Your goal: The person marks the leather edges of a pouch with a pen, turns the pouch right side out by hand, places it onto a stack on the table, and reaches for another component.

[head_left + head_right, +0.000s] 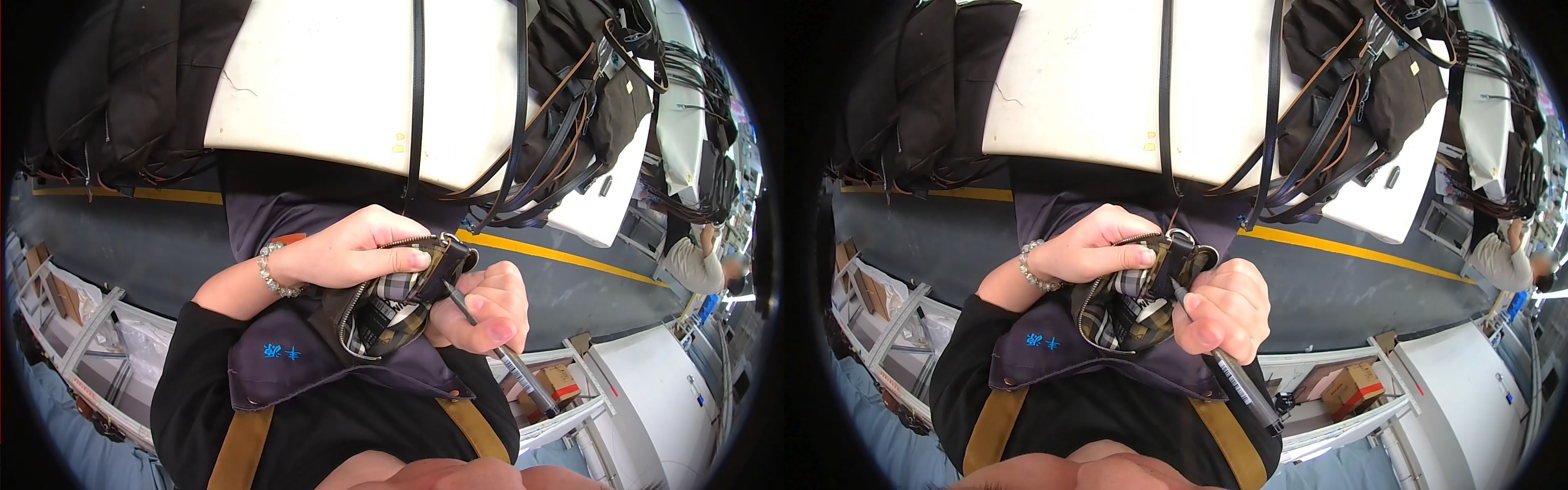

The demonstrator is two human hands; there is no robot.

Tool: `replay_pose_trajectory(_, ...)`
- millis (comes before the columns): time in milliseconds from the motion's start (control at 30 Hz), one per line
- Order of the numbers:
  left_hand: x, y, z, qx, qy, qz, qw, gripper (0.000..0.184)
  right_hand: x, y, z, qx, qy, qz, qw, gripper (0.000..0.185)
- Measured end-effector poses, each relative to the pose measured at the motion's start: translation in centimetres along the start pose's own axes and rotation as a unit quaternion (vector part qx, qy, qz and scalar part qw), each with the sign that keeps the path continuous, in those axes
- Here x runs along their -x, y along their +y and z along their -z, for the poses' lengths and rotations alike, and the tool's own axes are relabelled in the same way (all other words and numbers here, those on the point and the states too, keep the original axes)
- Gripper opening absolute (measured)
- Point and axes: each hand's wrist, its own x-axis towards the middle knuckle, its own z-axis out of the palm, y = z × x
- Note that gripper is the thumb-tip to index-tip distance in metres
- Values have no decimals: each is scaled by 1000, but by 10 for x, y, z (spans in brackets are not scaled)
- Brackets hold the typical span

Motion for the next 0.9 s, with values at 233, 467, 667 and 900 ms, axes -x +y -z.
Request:
replay_pose_trajectory(233, 0, 2, 1, -6, -1, -1, 1000, 18, 0, 1, -1, -11, 0, 10, 1000, 19)
replay_pose_trajectory(467, 0, 2, 0, -14, 3, -5, 1000, 20, -1, 1, -3, -7, 4, 14, 1000, 21)
replay_pose_trajectory(667, 0, -1, 0, -10, 4, 1, 1000, 20, -1, 1, -3, -13, 1, 15, 1000, 21)
replay_pose_trajectory(900, 1, -1, 0, -1, 4, 13, 1000, 20, 1, 2, -4, -31, 13, 27, 999, 22)
